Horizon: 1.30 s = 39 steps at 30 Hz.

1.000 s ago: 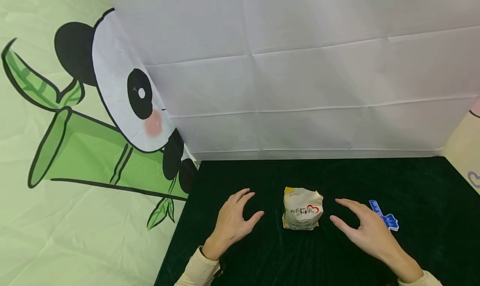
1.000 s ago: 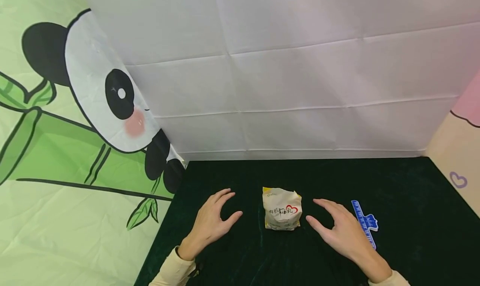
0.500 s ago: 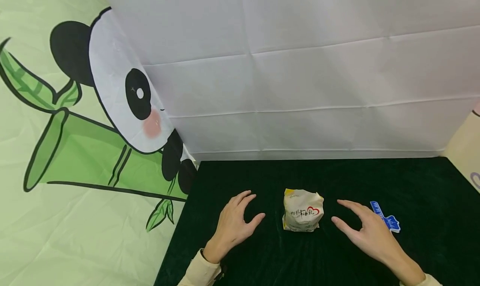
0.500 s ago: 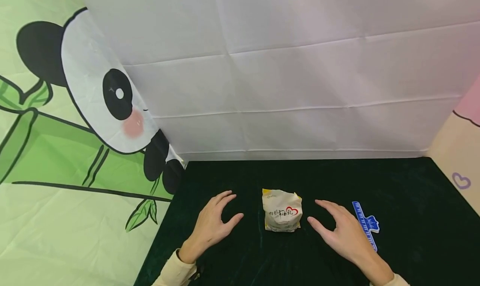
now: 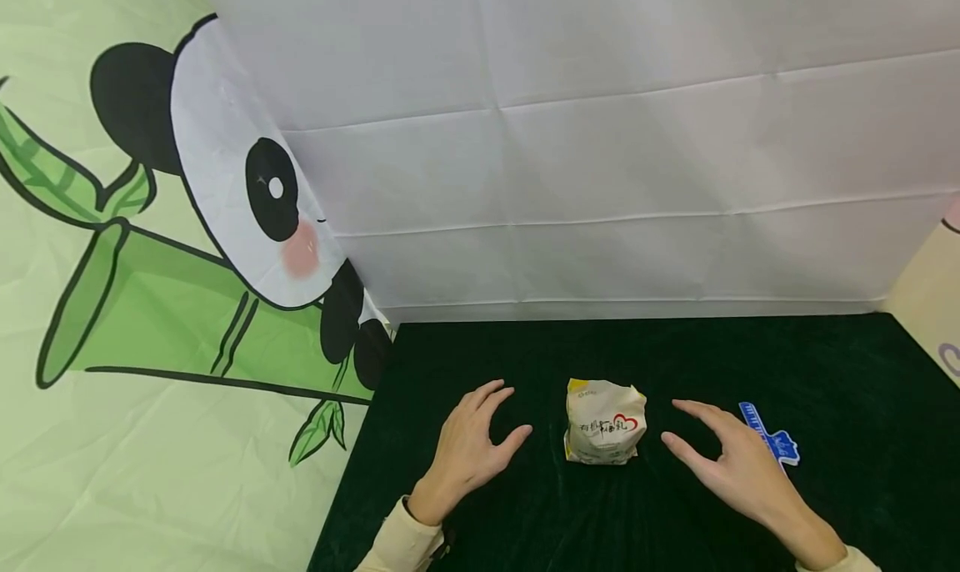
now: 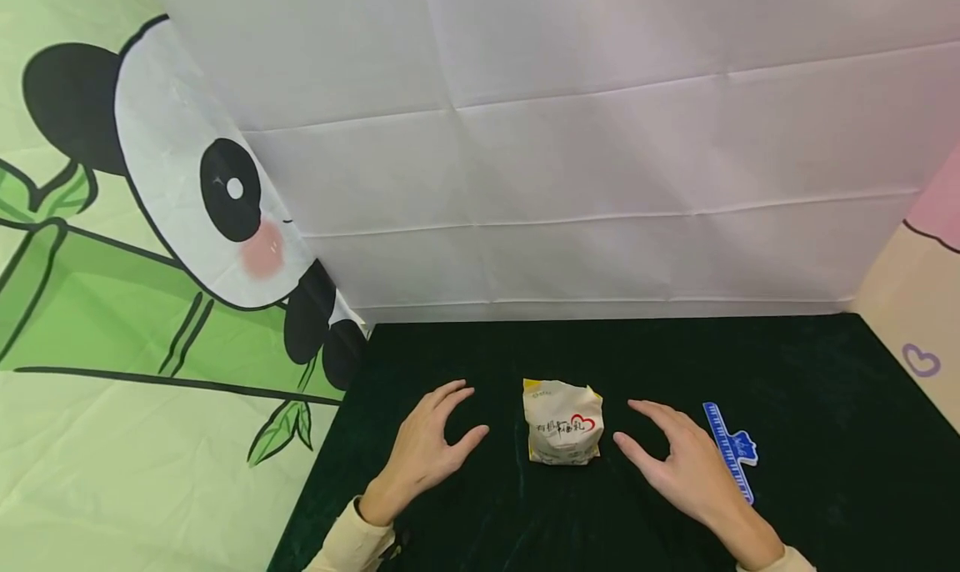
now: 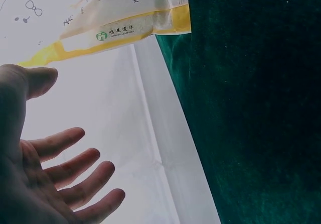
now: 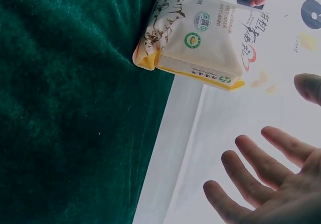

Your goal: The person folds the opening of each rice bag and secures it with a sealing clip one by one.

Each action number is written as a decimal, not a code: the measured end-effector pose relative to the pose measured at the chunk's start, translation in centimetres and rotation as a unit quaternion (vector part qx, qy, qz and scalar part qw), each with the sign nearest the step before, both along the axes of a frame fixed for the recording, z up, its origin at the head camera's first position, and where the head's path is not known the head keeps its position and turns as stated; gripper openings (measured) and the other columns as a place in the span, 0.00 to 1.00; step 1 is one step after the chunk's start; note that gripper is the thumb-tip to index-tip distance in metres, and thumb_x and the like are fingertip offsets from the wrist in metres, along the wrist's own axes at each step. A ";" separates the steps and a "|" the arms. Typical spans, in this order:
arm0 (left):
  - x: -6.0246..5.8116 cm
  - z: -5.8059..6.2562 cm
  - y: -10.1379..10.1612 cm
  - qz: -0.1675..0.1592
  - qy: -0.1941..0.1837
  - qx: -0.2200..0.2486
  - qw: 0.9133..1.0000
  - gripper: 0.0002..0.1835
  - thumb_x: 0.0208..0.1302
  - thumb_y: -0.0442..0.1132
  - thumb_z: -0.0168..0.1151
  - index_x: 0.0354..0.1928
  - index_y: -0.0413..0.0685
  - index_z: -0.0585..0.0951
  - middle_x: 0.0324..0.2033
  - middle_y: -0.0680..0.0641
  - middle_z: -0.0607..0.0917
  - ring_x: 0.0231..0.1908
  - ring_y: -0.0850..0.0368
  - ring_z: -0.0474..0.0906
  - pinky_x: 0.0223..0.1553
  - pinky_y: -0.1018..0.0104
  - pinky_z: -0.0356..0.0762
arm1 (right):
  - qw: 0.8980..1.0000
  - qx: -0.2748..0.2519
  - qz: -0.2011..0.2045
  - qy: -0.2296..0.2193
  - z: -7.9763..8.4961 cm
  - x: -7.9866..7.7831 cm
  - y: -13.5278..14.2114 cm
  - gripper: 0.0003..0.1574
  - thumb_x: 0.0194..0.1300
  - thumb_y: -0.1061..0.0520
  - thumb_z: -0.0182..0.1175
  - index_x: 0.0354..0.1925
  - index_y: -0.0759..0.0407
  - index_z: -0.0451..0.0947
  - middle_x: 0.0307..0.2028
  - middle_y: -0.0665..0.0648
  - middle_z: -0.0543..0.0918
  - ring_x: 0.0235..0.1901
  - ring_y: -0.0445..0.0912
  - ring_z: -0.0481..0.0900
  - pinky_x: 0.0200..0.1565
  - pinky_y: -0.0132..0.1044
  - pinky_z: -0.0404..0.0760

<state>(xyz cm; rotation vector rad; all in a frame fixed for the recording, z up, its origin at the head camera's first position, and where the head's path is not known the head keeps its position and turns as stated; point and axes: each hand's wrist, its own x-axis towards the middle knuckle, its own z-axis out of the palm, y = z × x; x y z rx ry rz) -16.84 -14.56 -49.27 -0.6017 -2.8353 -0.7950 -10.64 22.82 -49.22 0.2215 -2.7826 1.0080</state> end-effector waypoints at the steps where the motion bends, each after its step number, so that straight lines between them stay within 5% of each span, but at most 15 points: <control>1: 0.0 0.0 0.0 0.000 -0.001 -0.002 1.000 0.34 0.71 0.64 0.65 0.72 0.57 0.78 0.74 0.47 0.76 0.71 0.44 0.75 0.67 0.38 0.77 | 1.000 0.000 0.000 -0.001 0.0 0.0 0.0 0.36 0.75 0.41 0.66 0.71 0.58 0.75 0.68 0.70 0.79 0.66 0.72 0.76 0.62 0.74 0.74; 39: 0.0 0.9 2.2 -0.024 -0.039 0.026 0.999 0.33 0.72 0.65 0.63 0.73 0.59 0.77 0.76 0.50 0.74 0.74 0.46 0.72 0.70 0.38 0.75 | 1.000 -0.017 0.016 -0.001 -0.6 -1.3 0.1 0.35 0.76 0.42 0.64 0.71 0.59 0.75 0.66 0.71 0.80 0.64 0.71 0.78 0.60 0.73 0.76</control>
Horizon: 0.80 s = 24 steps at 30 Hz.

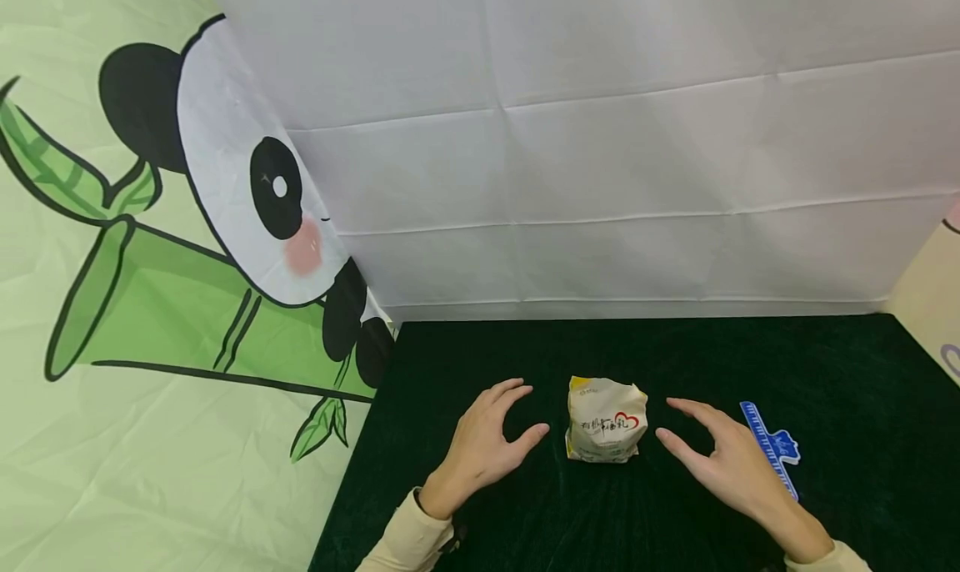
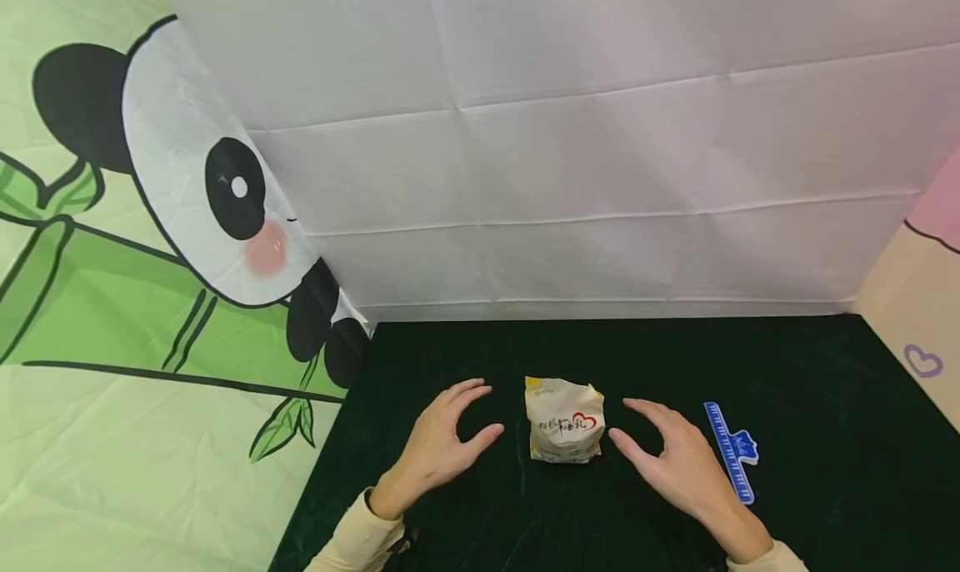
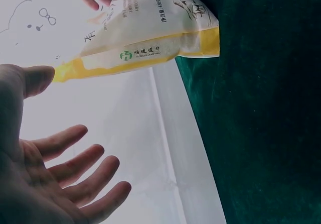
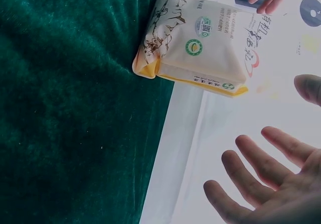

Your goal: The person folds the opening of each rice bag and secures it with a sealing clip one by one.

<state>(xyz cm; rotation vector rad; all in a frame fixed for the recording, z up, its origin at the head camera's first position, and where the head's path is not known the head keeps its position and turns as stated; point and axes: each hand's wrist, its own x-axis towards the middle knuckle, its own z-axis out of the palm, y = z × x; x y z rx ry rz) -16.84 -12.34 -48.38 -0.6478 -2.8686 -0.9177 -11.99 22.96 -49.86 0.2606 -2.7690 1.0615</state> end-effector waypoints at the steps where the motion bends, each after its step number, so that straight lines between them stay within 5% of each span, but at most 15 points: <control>1: 0.0 0.0 0.0 0.000 0.000 0.001 1.000 0.33 0.72 0.65 0.63 0.73 0.59 0.77 0.76 0.50 0.74 0.74 0.45 0.72 0.70 0.38 0.75 | 1.000 0.000 -0.002 0.000 0.0 0.1 0.0 0.35 0.76 0.41 0.64 0.71 0.59 0.75 0.66 0.71 0.80 0.64 0.71 0.79 0.60 0.72 0.76; 24: 0.4 -0.7 1.2 -0.024 -0.029 -0.013 0.999 0.35 0.74 0.66 0.61 0.75 0.58 0.75 0.76 0.51 0.74 0.74 0.47 0.72 0.70 0.39 0.75 | 1.000 -0.007 -0.003 -0.005 0.0 0.0 -0.5 0.35 0.77 0.41 0.64 0.71 0.58 0.75 0.66 0.71 0.80 0.62 0.70 0.80 0.59 0.71 0.78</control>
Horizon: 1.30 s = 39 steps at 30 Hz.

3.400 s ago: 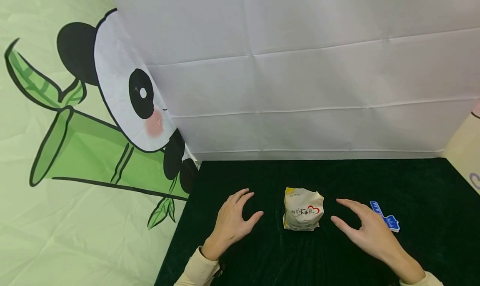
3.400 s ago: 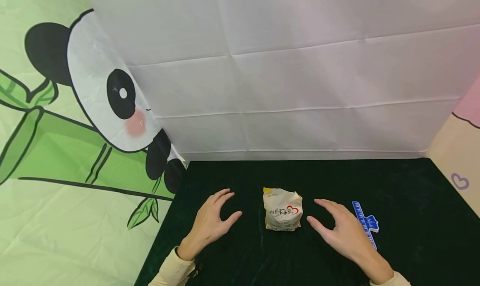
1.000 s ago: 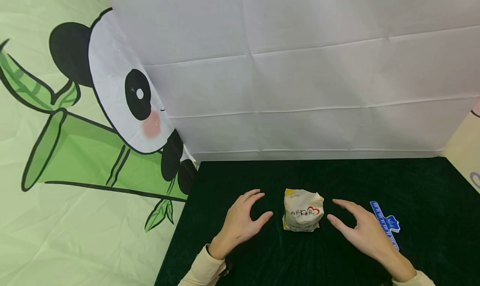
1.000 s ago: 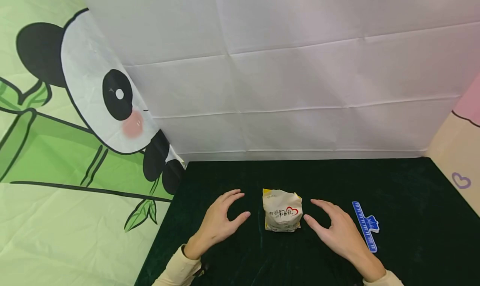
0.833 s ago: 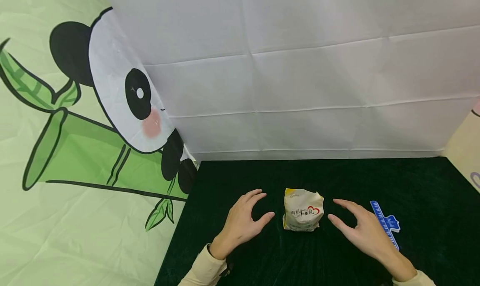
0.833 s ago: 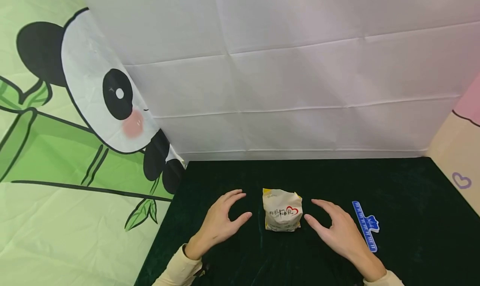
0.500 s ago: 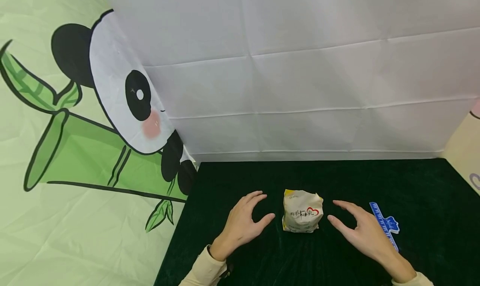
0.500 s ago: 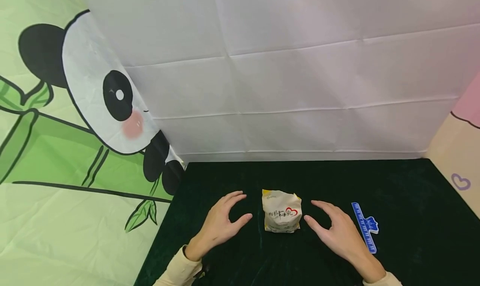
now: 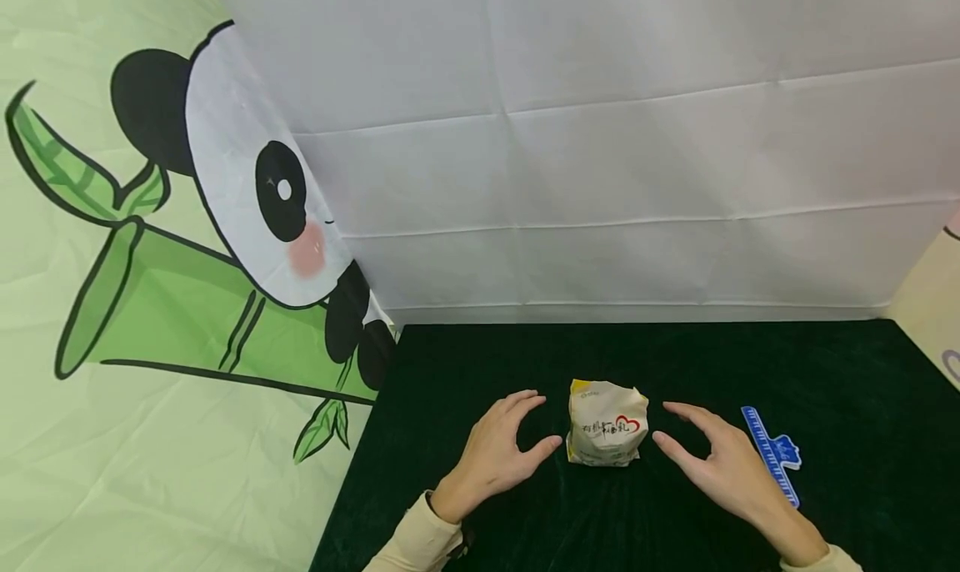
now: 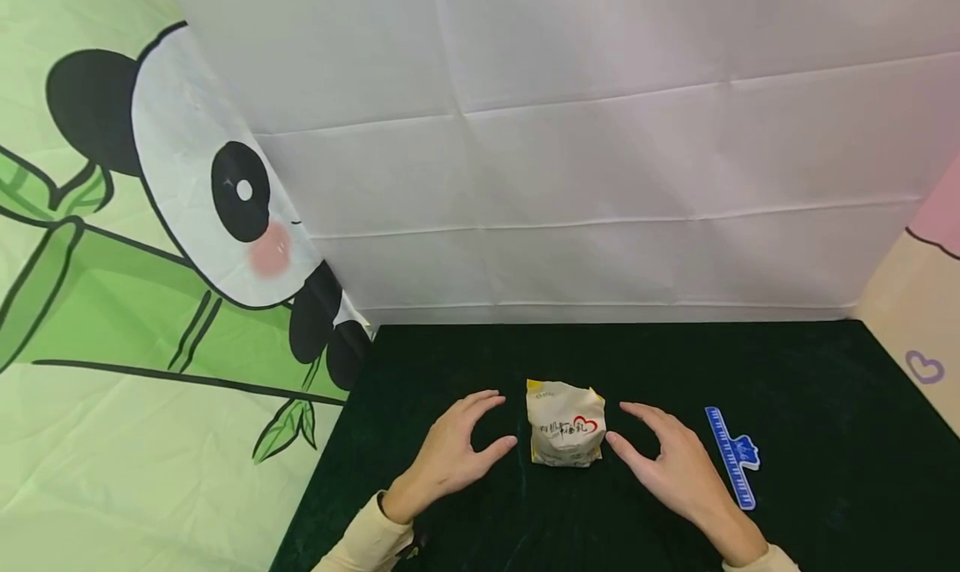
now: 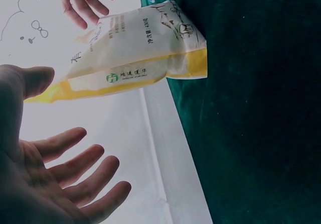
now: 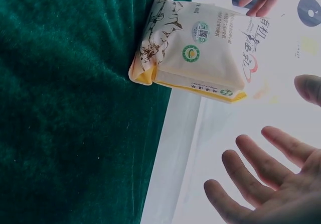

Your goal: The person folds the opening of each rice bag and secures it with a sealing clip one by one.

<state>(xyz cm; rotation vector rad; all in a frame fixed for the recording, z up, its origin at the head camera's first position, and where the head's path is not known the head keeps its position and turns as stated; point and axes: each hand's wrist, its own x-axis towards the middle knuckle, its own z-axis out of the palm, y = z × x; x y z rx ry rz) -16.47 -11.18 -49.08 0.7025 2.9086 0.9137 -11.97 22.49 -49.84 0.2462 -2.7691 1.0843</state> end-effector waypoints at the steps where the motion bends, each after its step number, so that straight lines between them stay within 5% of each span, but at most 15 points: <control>1: 0.0 0.0 0.0 0.000 -0.001 0.000 1.000 0.35 0.73 0.66 0.61 0.75 0.59 0.75 0.76 0.51 0.74 0.74 0.47 0.72 0.70 0.39 0.75 | 1.000 -0.001 0.000 -0.001 0.0 0.0 0.0 0.35 0.77 0.41 0.64 0.71 0.58 0.75 0.66 0.71 0.80 0.62 0.69 0.80 0.59 0.71 0.78; 39: -0.2 0.1 0.6 -0.005 0.009 0.011 1.000 0.33 0.74 0.65 0.61 0.74 0.60 0.76 0.76 0.51 0.74 0.74 0.48 0.72 0.70 0.40 0.75 | 1.000 -0.013 0.007 -0.012 0.4 -0.1 -0.7 0.35 0.78 0.40 0.62 0.72 0.58 0.74 0.67 0.71 0.79 0.65 0.71 0.78 0.60 0.73 0.78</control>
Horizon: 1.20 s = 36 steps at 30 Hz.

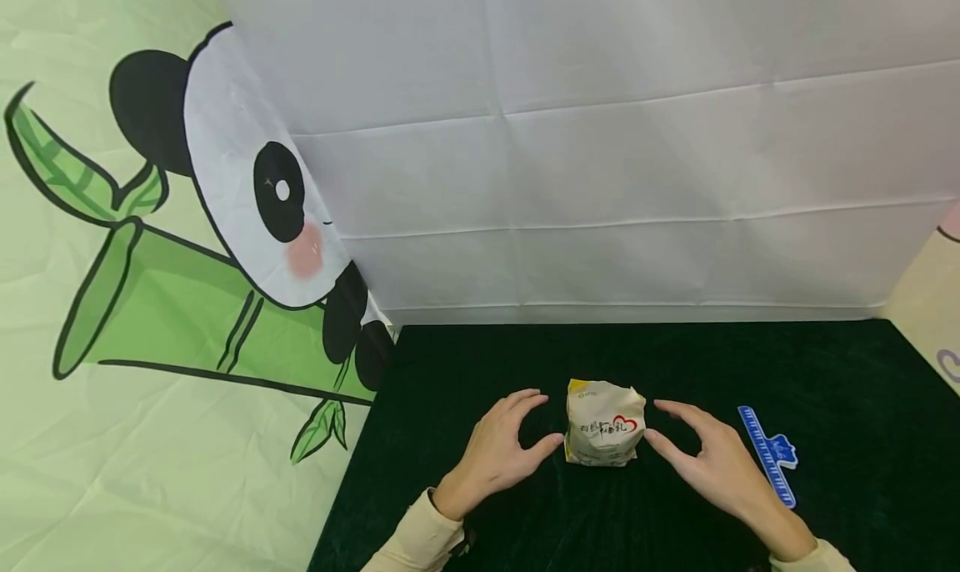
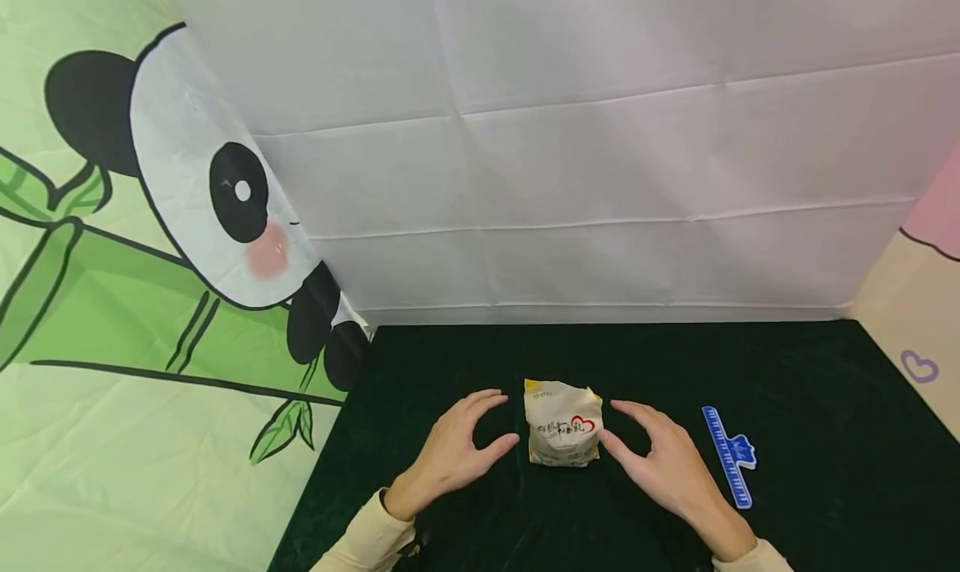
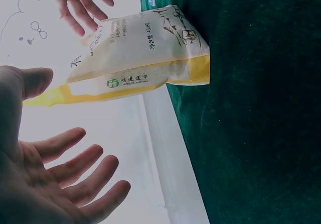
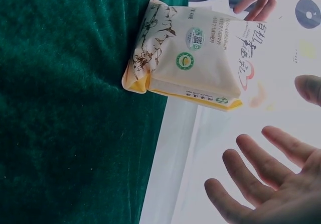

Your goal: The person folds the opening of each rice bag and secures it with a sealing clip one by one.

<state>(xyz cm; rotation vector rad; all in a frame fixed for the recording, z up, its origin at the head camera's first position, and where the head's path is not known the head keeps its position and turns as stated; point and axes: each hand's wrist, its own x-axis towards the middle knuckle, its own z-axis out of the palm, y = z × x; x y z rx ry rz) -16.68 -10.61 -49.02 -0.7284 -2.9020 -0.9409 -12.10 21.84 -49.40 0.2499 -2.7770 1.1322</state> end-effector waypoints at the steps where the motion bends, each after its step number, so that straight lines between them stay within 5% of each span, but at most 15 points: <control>1: 0.0 0.0 0.0 0.000 0.000 0.000 1.000 0.33 0.74 0.65 0.61 0.74 0.60 0.76 0.76 0.50 0.74 0.74 0.48 0.72 0.70 0.40 0.75 | 1.000 0.000 0.000 0.000 0.0 0.0 0.0 0.35 0.78 0.40 0.62 0.72 0.58 0.74 0.67 0.71 0.79 0.65 0.71 0.78 0.59 0.73 0.78; 36: -1.2 1.0 1.4 0.002 0.004 0.003 1.000 0.33 0.74 0.65 0.60 0.74 0.59 0.76 0.76 0.50 0.74 0.75 0.47 0.72 0.71 0.39 0.74 | 1.000 -0.006 0.002 0.005 -0.2 -0.8 0.0 0.34 0.78 0.40 0.62 0.72 0.56 0.75 0.66 0.69 0.81 0.63 0.68 0.80 0.59 0.72 0.78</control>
